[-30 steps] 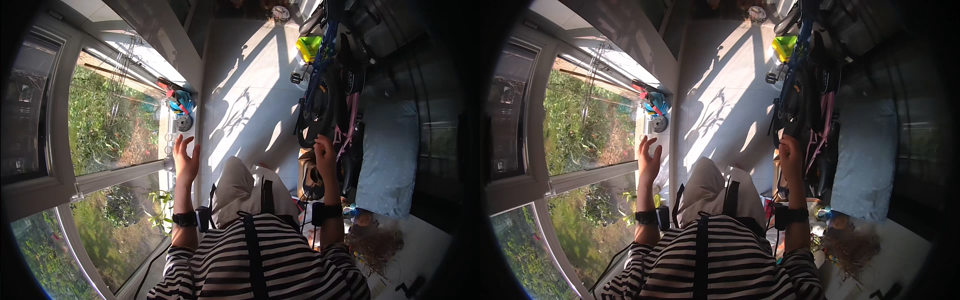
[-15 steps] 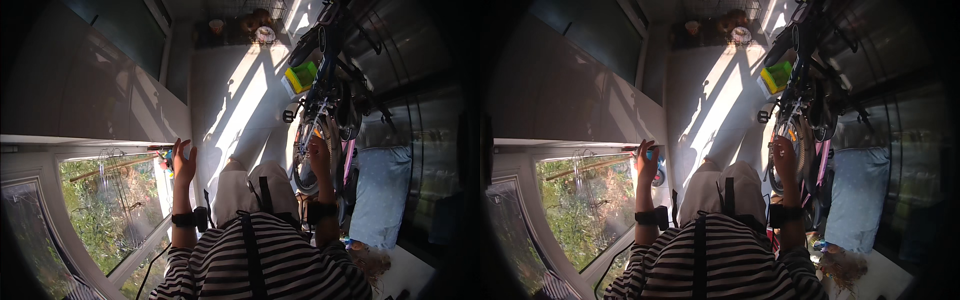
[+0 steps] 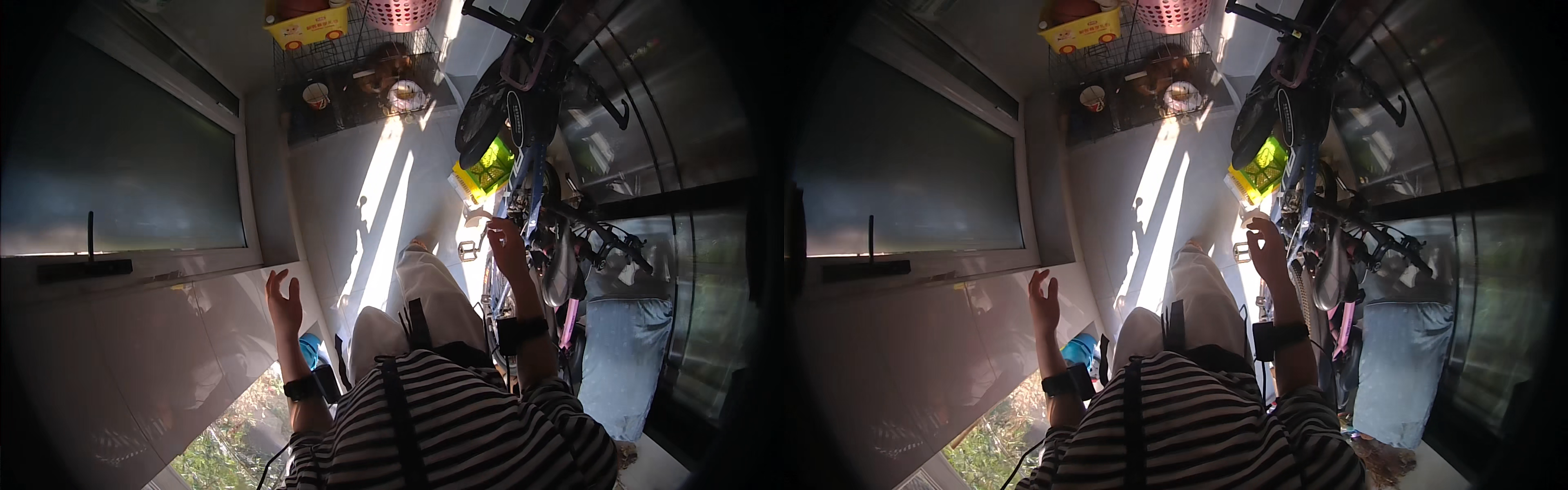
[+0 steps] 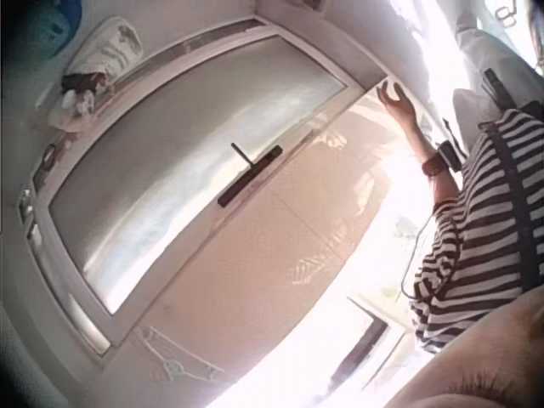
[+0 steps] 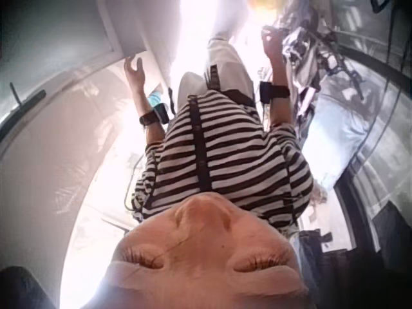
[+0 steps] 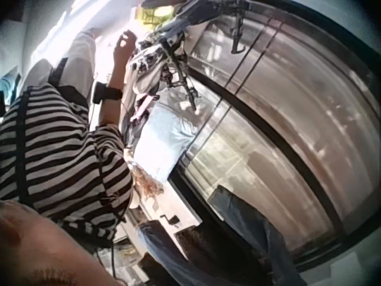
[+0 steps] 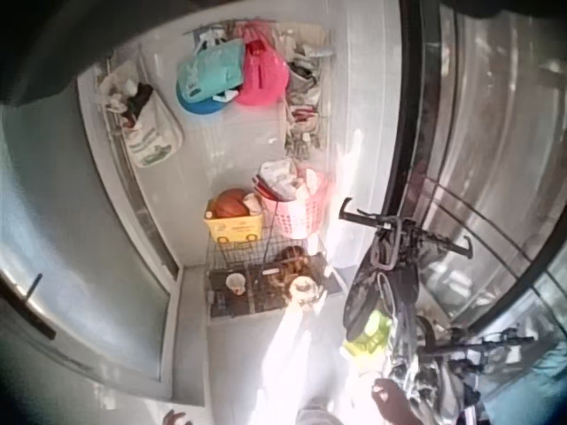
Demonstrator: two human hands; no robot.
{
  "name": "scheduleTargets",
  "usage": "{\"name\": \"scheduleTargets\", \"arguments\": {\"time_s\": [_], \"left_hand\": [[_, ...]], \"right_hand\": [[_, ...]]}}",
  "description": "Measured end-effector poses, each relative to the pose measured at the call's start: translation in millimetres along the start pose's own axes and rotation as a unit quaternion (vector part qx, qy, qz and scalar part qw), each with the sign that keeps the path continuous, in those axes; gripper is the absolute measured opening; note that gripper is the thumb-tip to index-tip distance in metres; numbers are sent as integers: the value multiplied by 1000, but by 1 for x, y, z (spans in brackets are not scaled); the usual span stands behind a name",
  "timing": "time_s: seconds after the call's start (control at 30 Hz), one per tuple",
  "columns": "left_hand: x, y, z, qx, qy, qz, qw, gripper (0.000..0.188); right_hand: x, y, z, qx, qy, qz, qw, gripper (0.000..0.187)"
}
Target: The person assembles a long metal pole using scissors to cut tape, then walks through the living room and kitchen. They place the pole in a storage area, put the scissors in the sink, and later retrieve stacked paper cups and a water bottle from a balcony area.
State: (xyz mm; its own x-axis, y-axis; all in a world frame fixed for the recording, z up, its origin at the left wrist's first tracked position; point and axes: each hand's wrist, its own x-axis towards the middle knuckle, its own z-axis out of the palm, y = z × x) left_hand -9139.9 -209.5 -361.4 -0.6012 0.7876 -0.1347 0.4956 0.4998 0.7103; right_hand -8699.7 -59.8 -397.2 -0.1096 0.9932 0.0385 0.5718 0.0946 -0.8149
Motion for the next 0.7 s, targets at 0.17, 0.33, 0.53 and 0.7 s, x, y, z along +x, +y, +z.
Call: {"name": "scheduleTargets", "arguments": {"time_s": [0.17,0.33,0.53,0.7], "left_hand": [[82,50,25,23,-8,40,999,34],[177,82,53,3,-59,55,997,37],[304,118,103,-22,-112,166,979,33],[390,149,130,-47,-176,248,951,34]], "right_hand": [[113,-8,-22,12,62,13,998,20],[174,-10,-32,2,111,21,994,17],[171,-20,-35,-68,205,92,972,18],[159,-41,-16,-82,246,173,950,20]]}}
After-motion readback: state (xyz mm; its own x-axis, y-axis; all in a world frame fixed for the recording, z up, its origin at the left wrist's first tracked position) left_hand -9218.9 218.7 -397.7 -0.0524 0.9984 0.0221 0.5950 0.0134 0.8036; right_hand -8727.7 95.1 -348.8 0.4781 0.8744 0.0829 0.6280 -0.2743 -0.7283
